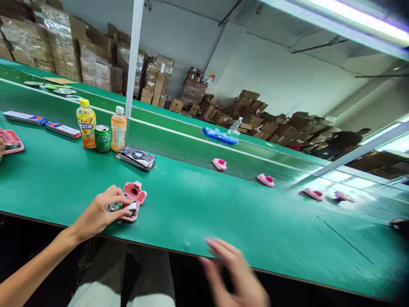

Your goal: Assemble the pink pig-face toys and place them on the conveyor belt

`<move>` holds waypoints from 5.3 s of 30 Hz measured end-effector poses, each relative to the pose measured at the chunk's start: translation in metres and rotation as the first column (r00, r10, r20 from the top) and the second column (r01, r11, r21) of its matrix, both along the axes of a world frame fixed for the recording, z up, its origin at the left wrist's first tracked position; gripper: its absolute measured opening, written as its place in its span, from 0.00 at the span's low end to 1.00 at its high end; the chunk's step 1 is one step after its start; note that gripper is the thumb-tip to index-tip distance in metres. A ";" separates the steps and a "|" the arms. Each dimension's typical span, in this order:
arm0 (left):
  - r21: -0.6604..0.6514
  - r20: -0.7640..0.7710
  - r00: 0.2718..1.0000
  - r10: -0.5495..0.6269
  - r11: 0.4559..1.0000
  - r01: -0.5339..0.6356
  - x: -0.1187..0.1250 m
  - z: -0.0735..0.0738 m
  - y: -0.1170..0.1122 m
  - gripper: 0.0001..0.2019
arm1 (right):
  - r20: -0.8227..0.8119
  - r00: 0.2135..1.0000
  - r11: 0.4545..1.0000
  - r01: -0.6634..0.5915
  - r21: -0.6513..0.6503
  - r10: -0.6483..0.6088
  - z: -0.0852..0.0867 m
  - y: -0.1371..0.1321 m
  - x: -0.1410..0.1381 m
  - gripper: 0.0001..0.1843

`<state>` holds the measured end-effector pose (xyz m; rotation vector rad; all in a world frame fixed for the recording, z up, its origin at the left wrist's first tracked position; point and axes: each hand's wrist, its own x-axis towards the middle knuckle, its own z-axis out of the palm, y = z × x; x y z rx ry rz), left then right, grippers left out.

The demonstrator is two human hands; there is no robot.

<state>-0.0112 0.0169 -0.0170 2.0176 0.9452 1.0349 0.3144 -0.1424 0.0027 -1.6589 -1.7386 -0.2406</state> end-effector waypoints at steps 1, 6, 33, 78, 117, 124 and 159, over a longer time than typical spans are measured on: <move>0.026 -0.018 0.999 -0.043 0.999 0.043 0.000 0.000 0.000 0.11 | -0.040 0.978 0.975 -0.207 -0.078 0.204 0.006 0.023 -0.033 0.24; 0.136 -0.066 0.987 -0.144 0.979 0.152 -0.001 -0.001 -0.002 0.08 | -0.171 0.769 0.717 -0.637 -0.284 0.616 0.023 0.115 -0.124 0.19; -0.051 -0.024 0.996 0.090 0.995 -0.091 0.006 -0.017 -0.012 0.08 | -0.130 0.742 0.708 -0.668 -0.228 0.658 -0.014 0.124 -0.103 0.17; 0.224 -0.303 0.949 0.083 0.974 -0.014 0.002 -0.029 -0.025 0.15 | -0.006 0.946 0.945 -0.325 -0.025 0.325 -0.044 0.100 -0.123 0.15; -0.242 0.517 0.777 0.360 0.932 -0.270 0.030 0.035 -0.010 0.25 | -0.247 0.588 0.444 -0.772 -0.454 0.770 0.152 0.196 -0.144 0.13; -0.348 0.805 0.547 0.230 0.929 0.122 0.030 0.052 -0.003 0.16 | -0.333 0.526 0.275 -0.771 -0.574 0.782 0.176 0.203 -0.140 0.17; -0.352 0.868 0.367 0.333 0.936 -0.017 0.098 0.037 -0.022 0.30 | -0.778 0.561 0.954 -0.250 0.165 0.281 0.025 0.116 -0.159 0.16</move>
